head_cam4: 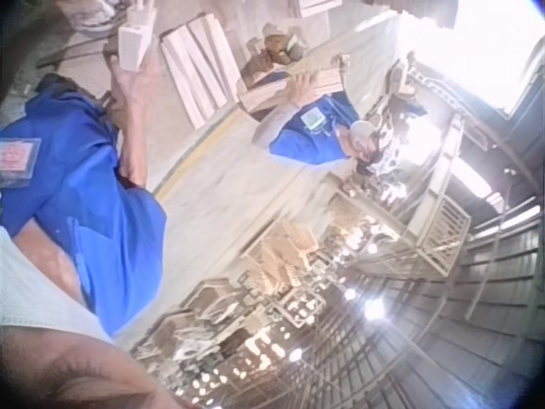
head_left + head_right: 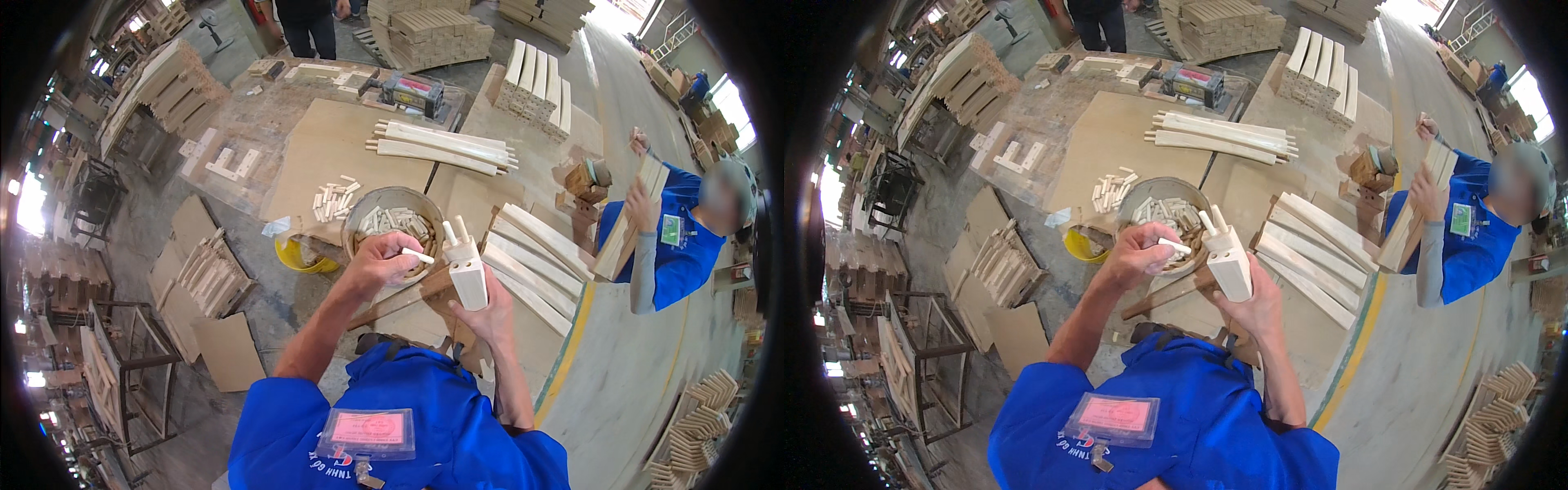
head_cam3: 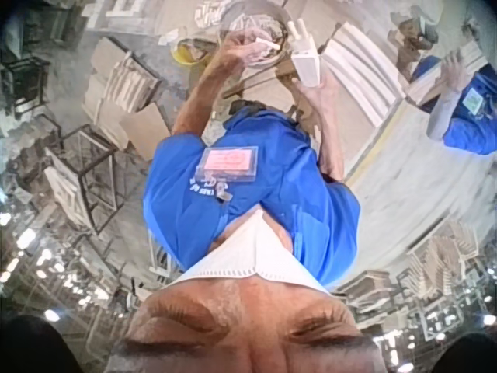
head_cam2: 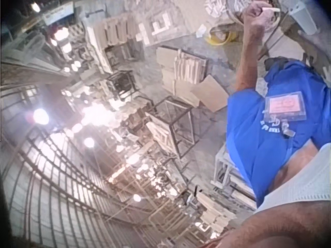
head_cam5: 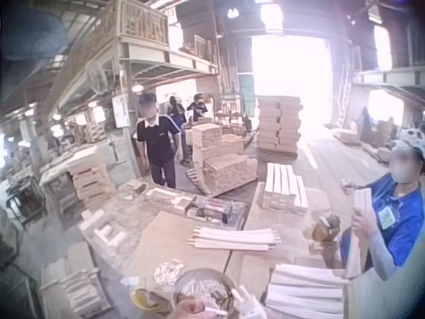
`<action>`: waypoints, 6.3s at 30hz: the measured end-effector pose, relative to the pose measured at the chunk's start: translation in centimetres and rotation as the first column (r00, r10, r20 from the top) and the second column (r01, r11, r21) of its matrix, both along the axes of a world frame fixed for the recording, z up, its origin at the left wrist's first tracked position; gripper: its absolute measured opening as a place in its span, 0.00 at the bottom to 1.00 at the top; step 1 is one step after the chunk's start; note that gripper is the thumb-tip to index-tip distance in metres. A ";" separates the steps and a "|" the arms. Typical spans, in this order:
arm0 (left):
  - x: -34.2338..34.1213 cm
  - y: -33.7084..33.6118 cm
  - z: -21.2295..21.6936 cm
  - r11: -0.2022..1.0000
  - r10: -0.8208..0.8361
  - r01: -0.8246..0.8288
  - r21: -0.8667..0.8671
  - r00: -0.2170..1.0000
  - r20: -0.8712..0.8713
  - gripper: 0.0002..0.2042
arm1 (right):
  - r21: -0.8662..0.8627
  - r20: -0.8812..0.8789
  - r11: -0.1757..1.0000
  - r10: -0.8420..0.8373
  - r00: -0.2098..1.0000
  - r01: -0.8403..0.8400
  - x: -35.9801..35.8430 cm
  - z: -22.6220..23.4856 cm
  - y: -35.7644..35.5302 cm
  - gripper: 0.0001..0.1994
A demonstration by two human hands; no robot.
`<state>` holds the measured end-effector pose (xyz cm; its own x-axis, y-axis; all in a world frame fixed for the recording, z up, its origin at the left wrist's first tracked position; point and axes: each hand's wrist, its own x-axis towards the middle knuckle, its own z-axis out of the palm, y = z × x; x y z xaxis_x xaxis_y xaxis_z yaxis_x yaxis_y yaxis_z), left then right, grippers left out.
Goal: The person inserts small wooden dowels into pre-drilled holes on a white wooden block, then places the block on a table. The person repeats this process with additional blocks and dowels throughout the clip.
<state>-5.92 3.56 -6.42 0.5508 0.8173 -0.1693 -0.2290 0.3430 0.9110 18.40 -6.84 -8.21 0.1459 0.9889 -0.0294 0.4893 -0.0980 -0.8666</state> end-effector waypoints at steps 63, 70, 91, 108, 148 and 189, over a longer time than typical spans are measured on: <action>-0.1 9.6 -10.6 0.685 0.155 0.712 0.153 0.062 -0.986 0.16 | 0.145 0.109 0.975 -0.182 0.977 0.165 0.3 -1.1 -2.1 0.48; -1.2 8.7 -6.4 0.922 -0.302 0.386 -0.005 0.712 -0.634 0.09 | 0.127 0.107 0.979 -0.174 0.979 0.160 0.6 -1.6 -2.3 0.48; 5.3 0.4 3.6 0.595 0.362 0.041 0.803 0.878 -0.313 0.04 | 0.125 0.164 0.987 0.081 0.983 -0.102 1.0 -1.1 0.5 0.42; 6.2 0.0 2.6 0.709 0.462 -0.164 0.686 0.843 -0.276 0.08 | 0.097 0.189 0.988 0.098 0.977 -0.118 0.2 -1.2 3.1 0.41; -2.8 -8.5 9.5 0.967 0.231 -0.165 0.192 0.884 -0.407 0.23 | 0.019 -0.506 0.980 0.181 0.843 -0.198 10.7 -2.0 -4.7 0.45; -1.6 -11.6 13.8 0.764 0.330 0.334 0.552 0.534 -0.779 0.21 | 0.425 -0.161 0.905 0.061 0.985 0.014 5.5 -0.7 0.5 0.40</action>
<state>-7.53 -8.02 7.39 0.4358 0.8996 -0.0277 0.6998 -0.3193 0.6391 23.87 -6.32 -8.94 0.1525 0.9160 0.3710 0.3317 0.3062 -0.8923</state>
